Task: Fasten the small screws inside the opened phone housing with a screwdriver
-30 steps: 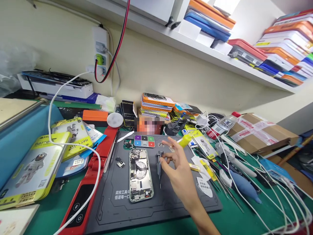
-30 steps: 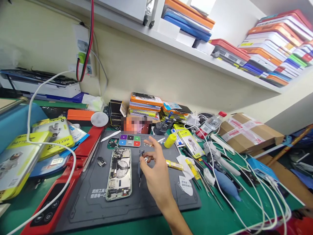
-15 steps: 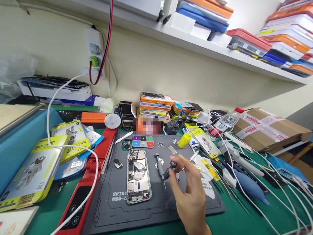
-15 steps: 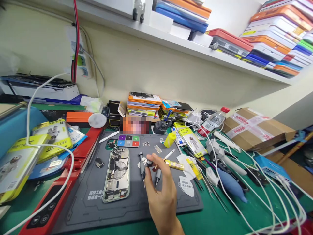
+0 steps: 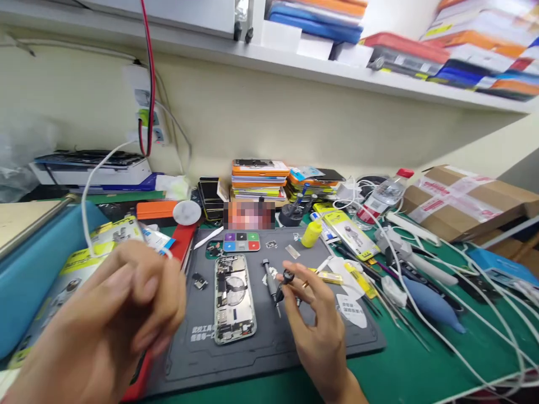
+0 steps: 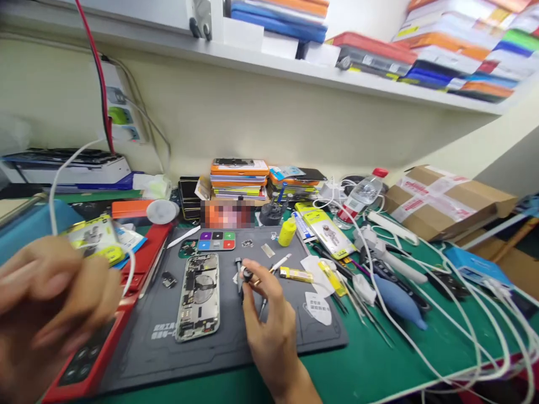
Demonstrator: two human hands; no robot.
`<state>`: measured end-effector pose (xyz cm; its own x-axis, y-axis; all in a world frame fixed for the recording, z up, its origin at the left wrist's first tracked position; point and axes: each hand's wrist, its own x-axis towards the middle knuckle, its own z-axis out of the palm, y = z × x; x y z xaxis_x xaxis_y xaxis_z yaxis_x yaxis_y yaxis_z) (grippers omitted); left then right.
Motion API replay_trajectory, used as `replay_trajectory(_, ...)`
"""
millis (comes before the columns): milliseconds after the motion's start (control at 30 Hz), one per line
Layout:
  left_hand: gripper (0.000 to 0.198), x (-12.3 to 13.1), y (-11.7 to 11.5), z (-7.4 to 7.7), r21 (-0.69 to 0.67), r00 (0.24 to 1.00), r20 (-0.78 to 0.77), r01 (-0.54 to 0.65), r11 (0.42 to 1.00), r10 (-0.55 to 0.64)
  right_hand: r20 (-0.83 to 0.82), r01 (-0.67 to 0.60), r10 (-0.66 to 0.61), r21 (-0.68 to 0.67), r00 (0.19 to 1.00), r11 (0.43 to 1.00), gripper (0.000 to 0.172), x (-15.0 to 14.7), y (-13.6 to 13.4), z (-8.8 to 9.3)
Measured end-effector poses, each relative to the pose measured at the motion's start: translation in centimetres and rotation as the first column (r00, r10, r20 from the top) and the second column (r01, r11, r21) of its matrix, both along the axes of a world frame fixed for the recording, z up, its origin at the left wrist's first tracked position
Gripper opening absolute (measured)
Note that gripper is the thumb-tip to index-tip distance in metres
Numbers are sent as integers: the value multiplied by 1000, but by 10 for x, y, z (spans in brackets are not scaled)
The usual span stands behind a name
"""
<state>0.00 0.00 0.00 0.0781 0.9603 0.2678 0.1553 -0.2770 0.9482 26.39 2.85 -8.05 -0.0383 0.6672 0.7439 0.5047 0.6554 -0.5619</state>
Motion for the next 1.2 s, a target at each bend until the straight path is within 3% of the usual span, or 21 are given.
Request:
replay_trajectory(33, 32, -3, 9, 6, 39, 992, 103, -71, 997, 66, -1, -6, 6, 1, 1000, 1000, 61, 0, 0, 0)
replay_trajectory(67, 25, -5, 16, 9, 36, 988, 104, -114, 993, 110, -7, -8, 8, -4, 1000, 1000, 62, -1, 0, -1)
replay_trajectory(133, 17, -9, 27, 5, 87, 975, -127, -172, 981, 182, -23, -9, 9, -12, 1000, 1000, 62, -1, -1, -2)
replay_trajectory(167, 12, -10, 31, -1, 154, 927, -296, -193, 969, 231, -32, -8, 8, -13, 999, 1000, 62, -1, -2, -2)
replay_trajectory(233, 12, -11, 33, -17, 351, 723, -606, -132, 927, 333, -47, -7, 6, -23, 999, 1000, 61, 0, -2, -1)
replay_trajectory(300, 21, -9, 31, -33, 522, 514, -739, 30, 852, 435, -57, 5, -7, -51, 998, 999, 58, -1, -2, 1)
replay_trajectory(333, 23, -7, 30, -39, 546, 450, -768, 89, 833, 455, -62, 12, -17, -75, 998, 997, 56, -1, -2, 2)
replay_trajectory(400, 24, -3, 28, -47, 513, 391, -813, 130, 849, 431, -72, 24, -33, -121, 997, 992, 50, -2, 0, 4)
replay_trajectory(500, 28, -2, 31, -53, 438, 360, -854, 112, 892, 375, -103, 41, -60, -178, 993, 983, 43, -3, 1, 5)
replay_trajectory(733, 42, -18, 38, -71, 434, 376, -852, 118, 893, 365, -243, 61, -145, -325, 959, 944, 34, 4, 12, 19)
replay_trajectory(967, 37, -22, 39, -83, 419, 421, -842, 117, 901, 337, 135, 172, -123, -450, 983, 876, 34, 15, 38, 17)
replay_trajectory(1200, 30, -19, 39, -78, 371, 406, -866, 127, 920, 293, 426, 315, -116, -433, 897, 845, 44, 5, 48, 16)
